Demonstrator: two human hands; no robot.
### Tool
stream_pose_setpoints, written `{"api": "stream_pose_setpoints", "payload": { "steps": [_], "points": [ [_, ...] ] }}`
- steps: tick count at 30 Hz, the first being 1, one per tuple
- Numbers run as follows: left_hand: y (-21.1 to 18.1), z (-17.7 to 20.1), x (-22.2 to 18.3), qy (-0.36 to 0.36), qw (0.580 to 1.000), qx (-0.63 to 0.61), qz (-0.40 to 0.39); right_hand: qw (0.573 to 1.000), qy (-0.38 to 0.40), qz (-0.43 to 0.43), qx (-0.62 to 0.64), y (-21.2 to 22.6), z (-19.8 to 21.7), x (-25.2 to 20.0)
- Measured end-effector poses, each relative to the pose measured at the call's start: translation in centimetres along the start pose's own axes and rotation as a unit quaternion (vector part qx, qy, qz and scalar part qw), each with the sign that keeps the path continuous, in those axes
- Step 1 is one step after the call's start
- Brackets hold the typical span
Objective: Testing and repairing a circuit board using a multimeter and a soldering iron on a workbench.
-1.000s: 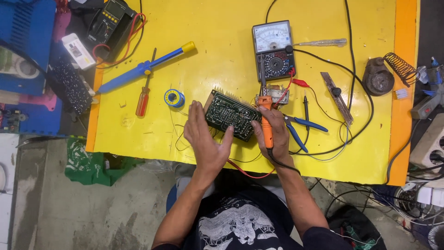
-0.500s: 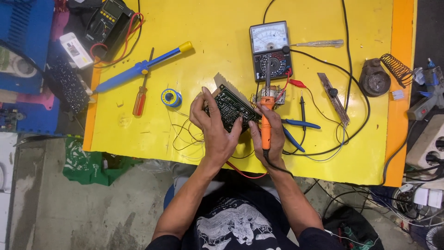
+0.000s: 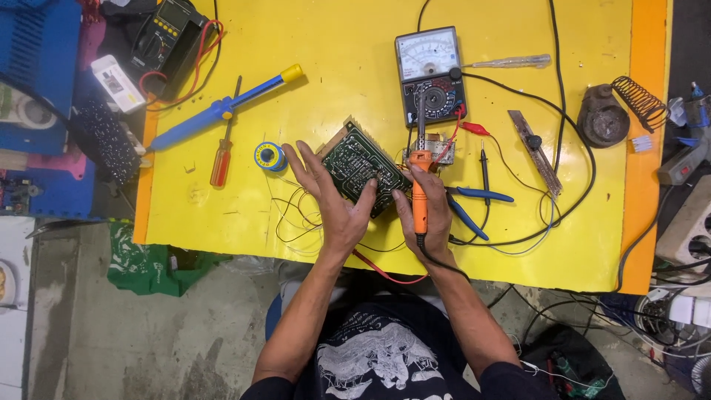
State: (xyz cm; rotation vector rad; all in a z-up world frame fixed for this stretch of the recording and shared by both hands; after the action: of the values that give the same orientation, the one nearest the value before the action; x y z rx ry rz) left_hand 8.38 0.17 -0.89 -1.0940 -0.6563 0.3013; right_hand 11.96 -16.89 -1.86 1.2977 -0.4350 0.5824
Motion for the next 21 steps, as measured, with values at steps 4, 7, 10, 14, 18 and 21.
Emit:
{"api": "stream_pose_setpoints", "payload": {
  "steps": [4, 7, 10, 14, 18, 21],
  "points": [
    [1.3, -0.4, 0.1, 0.008, 0.998, -0.047, 0.043, 1.0, 0.0, 0.003, -0.007, 0.3, -0.1, 0.2],
    [1.7, -0.9, 0.1, 0.008, 0.996, -0.064, 0.064, 1.0, -0.002, 0.003, -0.007, 0.3, -0.2, 0.2],
    [1.6, -1.3, 0.2, 0.002, 0.995, -0.079, 0.063, 1.0, -0.011, 0.004, -0.007, 0.0, -0.1, 0.0],
    [1.9, -1.4, 0.3, -0.009, 0.994, -0.092, 0.061, 0.999, -0.016, 0.014, -0.023, -0.2, -0.2, -0.4],
    [1.9, -1.6, 0.2, -0.017, 0.993, -0.099, 0.068, 0.998, -0.025, 0.022, -0.054, 0.2, -0.3, -0.5],
    [1.9, -1.6, 0.2, -0.03, 0.993, -0.095, 0.068, 0.998, -0.024, 0.035, -0.055, 0.6, -0.3, -0.3]
  ]
}}
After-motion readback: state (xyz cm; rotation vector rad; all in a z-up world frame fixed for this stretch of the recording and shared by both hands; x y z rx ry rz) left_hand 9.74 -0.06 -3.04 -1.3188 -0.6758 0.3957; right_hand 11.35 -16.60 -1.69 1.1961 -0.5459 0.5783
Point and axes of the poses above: each hand's wrist, its own x-axis towards the middle knuckle, its own z-axis out of the back of the hand, y = z × x, the point moved 8 cm from there along x, towards the middle knuckle, and after that the axes turned 1 degree about z, right-handed, at the moved point
